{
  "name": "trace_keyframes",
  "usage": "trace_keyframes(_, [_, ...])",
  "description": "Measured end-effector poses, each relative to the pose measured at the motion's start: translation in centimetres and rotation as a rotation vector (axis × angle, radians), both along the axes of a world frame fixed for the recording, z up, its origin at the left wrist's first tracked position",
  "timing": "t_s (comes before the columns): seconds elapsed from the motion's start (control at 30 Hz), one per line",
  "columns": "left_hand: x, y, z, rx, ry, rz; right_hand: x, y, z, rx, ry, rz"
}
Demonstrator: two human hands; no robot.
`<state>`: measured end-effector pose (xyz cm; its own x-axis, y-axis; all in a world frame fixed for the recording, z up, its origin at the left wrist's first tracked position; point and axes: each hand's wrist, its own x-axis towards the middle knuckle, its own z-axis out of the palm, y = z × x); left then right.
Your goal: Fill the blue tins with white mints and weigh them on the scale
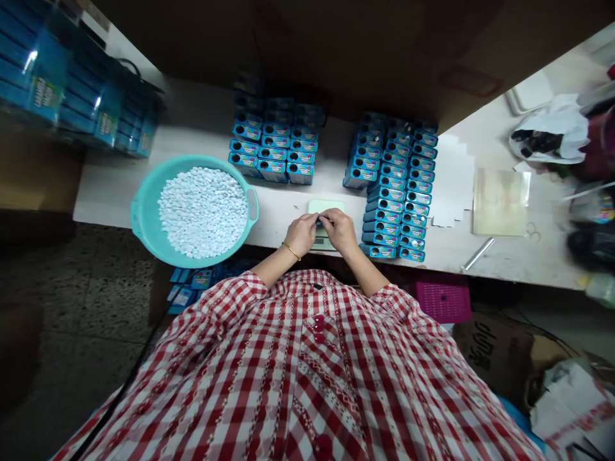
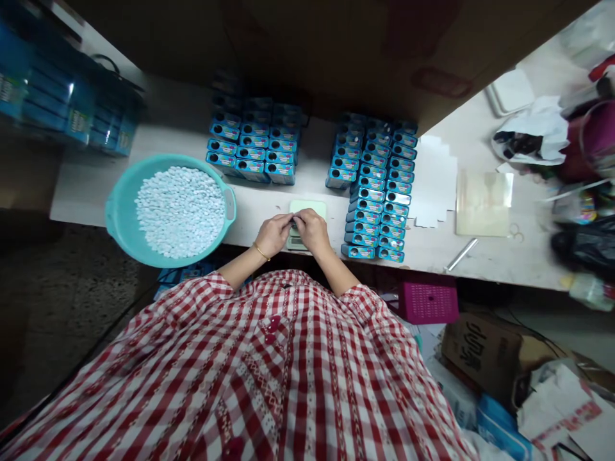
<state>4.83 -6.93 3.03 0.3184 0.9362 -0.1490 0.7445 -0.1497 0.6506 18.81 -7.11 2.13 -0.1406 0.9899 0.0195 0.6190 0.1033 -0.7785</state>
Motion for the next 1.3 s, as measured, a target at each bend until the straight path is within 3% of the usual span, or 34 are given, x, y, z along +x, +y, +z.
trace_keyframes(0.1, [0.0,-0.2,-0.1,0.02,-0.008,-0.002,0.9,-0.5,0.1,0.0,0.03,-0.024])
trace_keyframes(0.2, [0.0,-0.2,-0.1,0.026,-0.068,0.01,2.0,-1.2,0.3,0.05,-0.122,-0.04])
trace_keyframes(0.37, [-1.6,0.1,0.4,-0.042,-0.242,0.153,2.2,-1.2,0.4,0.035,-0.444,0.143])
trace_keyframes(0.5, [-6.7,0.4,0.3,0.004,-0.355,0.417,0.7,-0.3,0.0,-0.04,-0.446,0.234])
trace_keyframes(0.63, [-13.3,0.1,-1.3,0.015,-0.237,0.69,-0.6,0.5,-0.2,-0.03,-0.271,0.222])
trace_keyframes(0.77, [-17.4,-0.1,-3.7,-0.065,0.062,0.703,-0.4,0.6,0.2,0.095,-0.028,0.174])
trace_keyframes(0.9, [-18.3,0.1,-5.6,-0.171,0.194,0.583,1.5,-0.3,0.9,0.133,0.081,0.032])
trace_keyframes(1.07, [-18.3,0.8,-6.9,-0.144,0.187,0.447,3.7,-1.9,1.4,0.098,0.046,-0.106])
trace_keyframes(1.13, [-18.4,1.1,-7.1,-0.177,0.062,0.507,4.1,-2.3,1.5,0.097,0.031,-0.133])
trace_keyframes(1.23, [-18.8,1.5,-6.9,-0.227,-0.087,0.707,4.4,-2.7,1.6,0.112,0.03,-0.153])
trace_keyframes(1.3, [-19.4,1.5,-6.2,-0.278,-0.316,0.857,4.5,-3.1,1.8,0.112,0.033,-0.152])
